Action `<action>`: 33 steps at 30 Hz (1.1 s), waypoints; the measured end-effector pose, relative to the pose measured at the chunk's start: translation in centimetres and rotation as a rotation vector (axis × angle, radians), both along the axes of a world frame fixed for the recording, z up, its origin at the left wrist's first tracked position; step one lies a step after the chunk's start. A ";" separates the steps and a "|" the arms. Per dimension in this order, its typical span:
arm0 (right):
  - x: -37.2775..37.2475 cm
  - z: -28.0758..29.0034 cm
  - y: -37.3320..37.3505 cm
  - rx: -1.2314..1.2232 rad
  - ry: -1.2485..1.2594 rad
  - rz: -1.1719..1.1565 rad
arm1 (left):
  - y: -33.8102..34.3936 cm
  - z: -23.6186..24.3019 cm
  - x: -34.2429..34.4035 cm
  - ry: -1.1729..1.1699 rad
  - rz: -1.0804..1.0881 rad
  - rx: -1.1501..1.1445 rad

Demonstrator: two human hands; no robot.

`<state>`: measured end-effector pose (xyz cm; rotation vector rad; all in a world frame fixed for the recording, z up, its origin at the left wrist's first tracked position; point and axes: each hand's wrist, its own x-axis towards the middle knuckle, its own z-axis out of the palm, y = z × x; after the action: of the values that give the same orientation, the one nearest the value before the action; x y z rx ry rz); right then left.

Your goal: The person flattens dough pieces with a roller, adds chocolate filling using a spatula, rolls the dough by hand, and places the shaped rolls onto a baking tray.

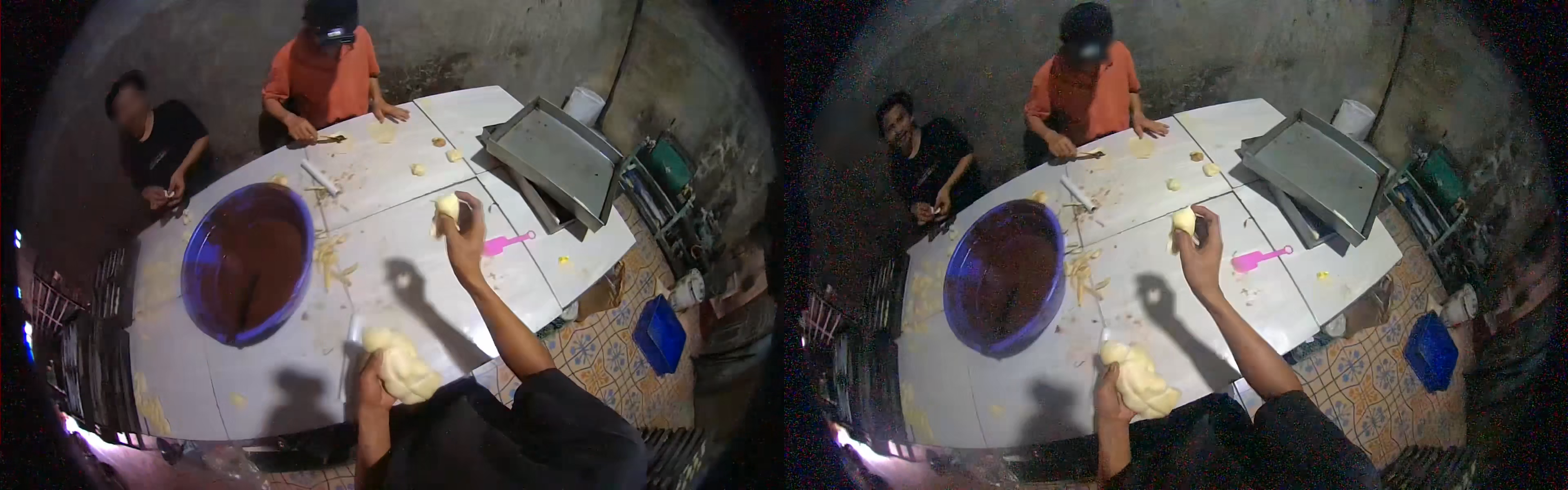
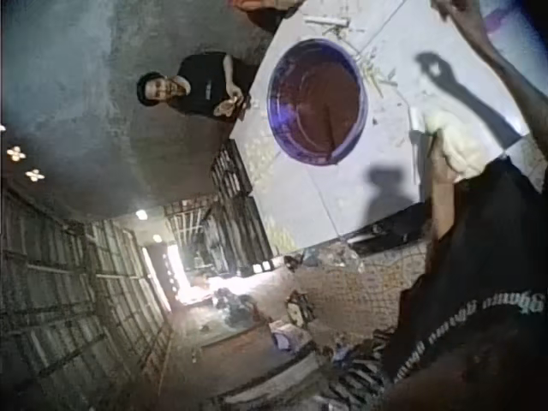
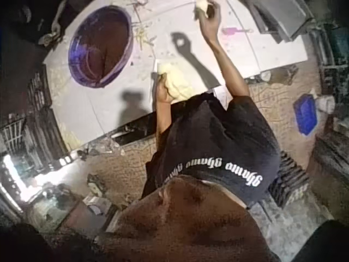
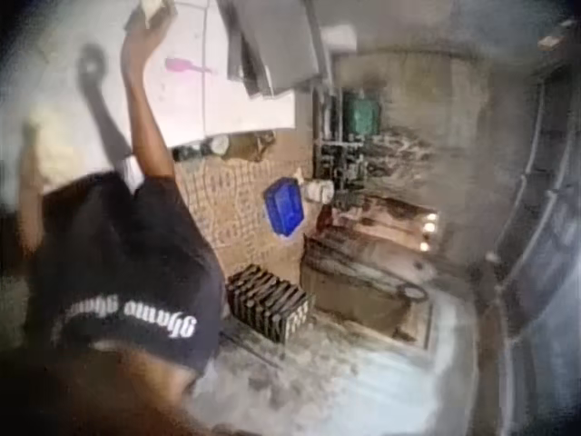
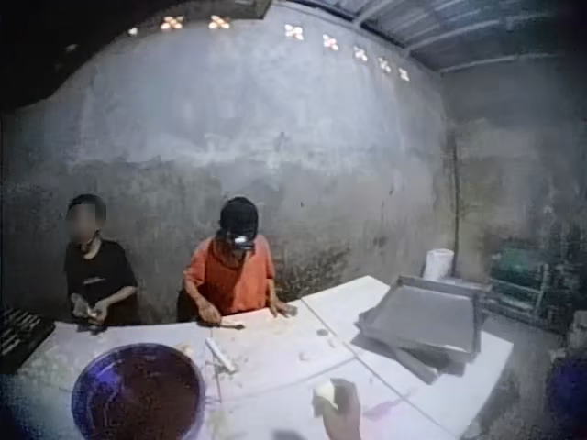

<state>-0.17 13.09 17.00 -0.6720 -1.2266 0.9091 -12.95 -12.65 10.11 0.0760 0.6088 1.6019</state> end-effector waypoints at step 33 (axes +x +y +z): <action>5.2 -16.7 2.2 0.234 -0.724 1.177 | 9.3 -7.0 3.5 1.514 0.005 -0.198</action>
<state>5.06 15.27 0.26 0.0143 -2.4336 1.4812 -9.47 -3.37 3.07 1.1979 1.8834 1.2398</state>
